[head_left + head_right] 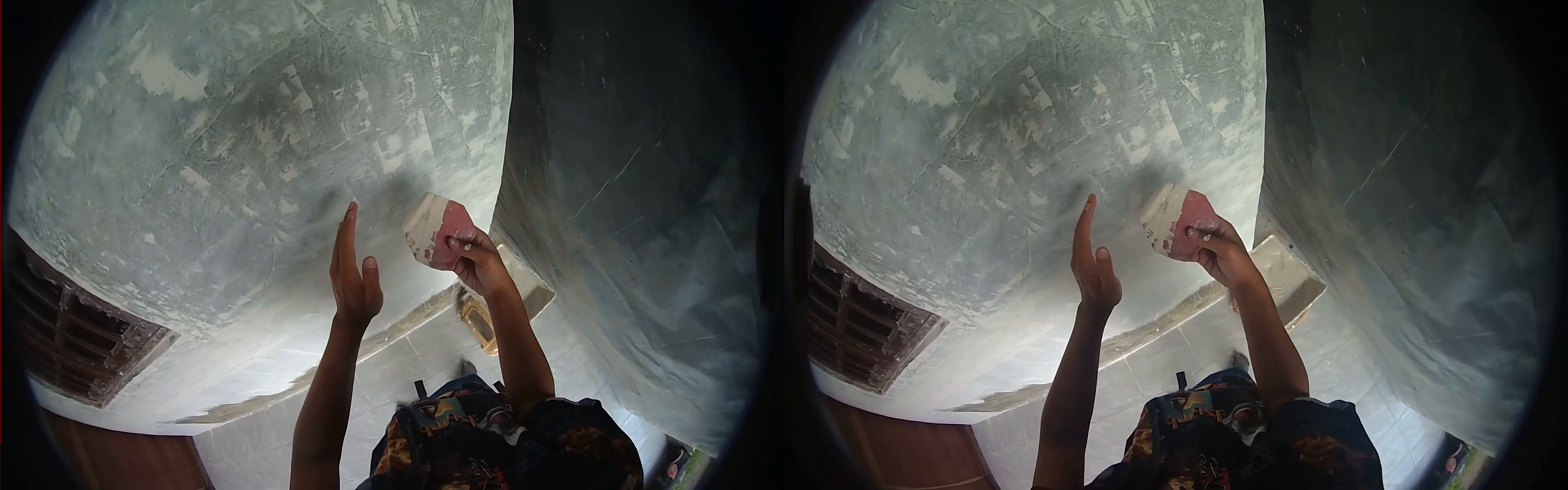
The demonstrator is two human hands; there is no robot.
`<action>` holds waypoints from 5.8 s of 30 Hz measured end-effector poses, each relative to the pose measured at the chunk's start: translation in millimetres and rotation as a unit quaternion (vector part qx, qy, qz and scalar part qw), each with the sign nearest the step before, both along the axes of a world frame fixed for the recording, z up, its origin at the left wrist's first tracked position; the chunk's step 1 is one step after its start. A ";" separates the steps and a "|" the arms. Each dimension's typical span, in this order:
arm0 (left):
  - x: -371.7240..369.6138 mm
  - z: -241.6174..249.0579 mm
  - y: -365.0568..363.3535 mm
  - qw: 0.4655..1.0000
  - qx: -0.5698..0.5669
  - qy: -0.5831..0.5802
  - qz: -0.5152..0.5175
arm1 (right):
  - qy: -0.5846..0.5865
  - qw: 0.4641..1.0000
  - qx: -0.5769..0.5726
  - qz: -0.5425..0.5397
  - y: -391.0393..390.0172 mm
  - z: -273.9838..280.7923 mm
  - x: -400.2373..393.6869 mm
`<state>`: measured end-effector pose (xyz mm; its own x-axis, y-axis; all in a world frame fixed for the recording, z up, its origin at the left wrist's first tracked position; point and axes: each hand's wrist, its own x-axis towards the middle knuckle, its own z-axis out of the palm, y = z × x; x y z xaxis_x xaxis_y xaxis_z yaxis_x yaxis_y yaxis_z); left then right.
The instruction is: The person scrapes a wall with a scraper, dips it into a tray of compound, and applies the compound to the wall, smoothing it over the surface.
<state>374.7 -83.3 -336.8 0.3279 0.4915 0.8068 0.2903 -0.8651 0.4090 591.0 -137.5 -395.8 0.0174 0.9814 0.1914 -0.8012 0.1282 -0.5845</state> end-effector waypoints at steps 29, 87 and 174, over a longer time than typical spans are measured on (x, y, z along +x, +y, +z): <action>-181.4 170.3 -1.8 0.973 0.222 -0.058 0.037 | -0.156 0.970 0.184 -0.041 -13.2 198.9 -188.7; -240.2 353.8 97.5 0.868 0.451 -0.046 0.202 | -0.543 0.266 0.440 -0.664 105.9 425.2 -246.3; -239.7 353.1 101.8 0.860 0.464 -0.053 0.206 | -0.474 0.612 0.378 -0.508 86.2 506.9 -214.7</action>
